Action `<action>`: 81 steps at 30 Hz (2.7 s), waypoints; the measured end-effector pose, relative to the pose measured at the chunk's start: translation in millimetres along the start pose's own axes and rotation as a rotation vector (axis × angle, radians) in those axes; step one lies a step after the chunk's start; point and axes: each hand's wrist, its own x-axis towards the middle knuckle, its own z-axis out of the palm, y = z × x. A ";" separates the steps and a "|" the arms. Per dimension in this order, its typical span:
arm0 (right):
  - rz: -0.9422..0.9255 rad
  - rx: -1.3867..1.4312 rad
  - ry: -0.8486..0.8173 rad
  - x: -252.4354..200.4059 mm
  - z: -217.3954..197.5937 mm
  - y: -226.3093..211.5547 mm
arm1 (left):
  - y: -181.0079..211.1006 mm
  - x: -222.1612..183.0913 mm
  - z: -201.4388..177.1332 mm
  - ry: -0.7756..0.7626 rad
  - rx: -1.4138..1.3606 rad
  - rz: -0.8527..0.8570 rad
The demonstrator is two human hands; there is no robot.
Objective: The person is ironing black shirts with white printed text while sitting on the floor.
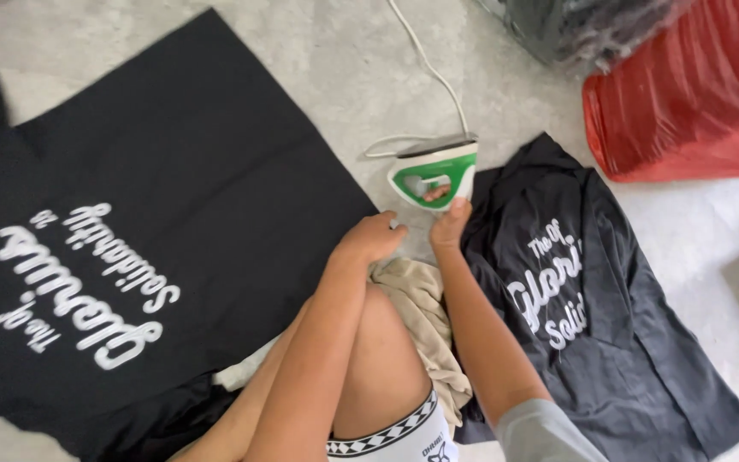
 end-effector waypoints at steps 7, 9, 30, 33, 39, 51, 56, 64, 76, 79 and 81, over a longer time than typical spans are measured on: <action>-0.036 -0.251 0.005 -36.7 -31.8 -63.1 | -40.5 -48.1 -4.1 0.362 -0.516 0.125; 0.057 -0.353 -0.045 -56.7 -25.9 -105.6 | -67.3 -95.8 -15.0 0.558 -0.513 0.200; -0.154 -1.082 -1.311 -183.5 224.3 -207.6 | -314.9 -303.1 -59.1 0.930 0.058 -0.648; -0.142 -1.104 -1.252 -176.3 239.1 -216.0 | -313.0 -305.5 -76.0 0.926 0.122 -0.658; -0.258 -1.168 -1.264 -155.5 266.7 -145.6 | -364.0 -261.0 -101.8 0.942 0.213 -0.578; -0.612 -0.944 -1.120 -121.7 330.5 -103.8 | -351.4 -239.2 -181.8 0.798 0.246 -0.480; -0.835 -0.552 -1.395 -193.7 284.2 -143.2 | -338.5 -278.4 -122.7 0.687 0.306 -0.473; -0.868 -0.835 -1.843 -302.5 202.1 -232.2 | -374.9 -318.0 -51.3 0.564 0.318 -0.755; -0.261 -0.253 -1.711 -272.6 197.5 -227.0 | -319.9 -300.9 -27.1 0.904 0.214 -0.648; -0.257 -0.587 -1.879 -238.4 207.8 -209.6 | -349.1 -292.1 -30.5 1.014 -0.046 -0.665; -0.279 -0.766 -1.769 -219.1 205.2 -222.3 | -380.0 -281.1 -37.4 1.118 -0.312 -0.663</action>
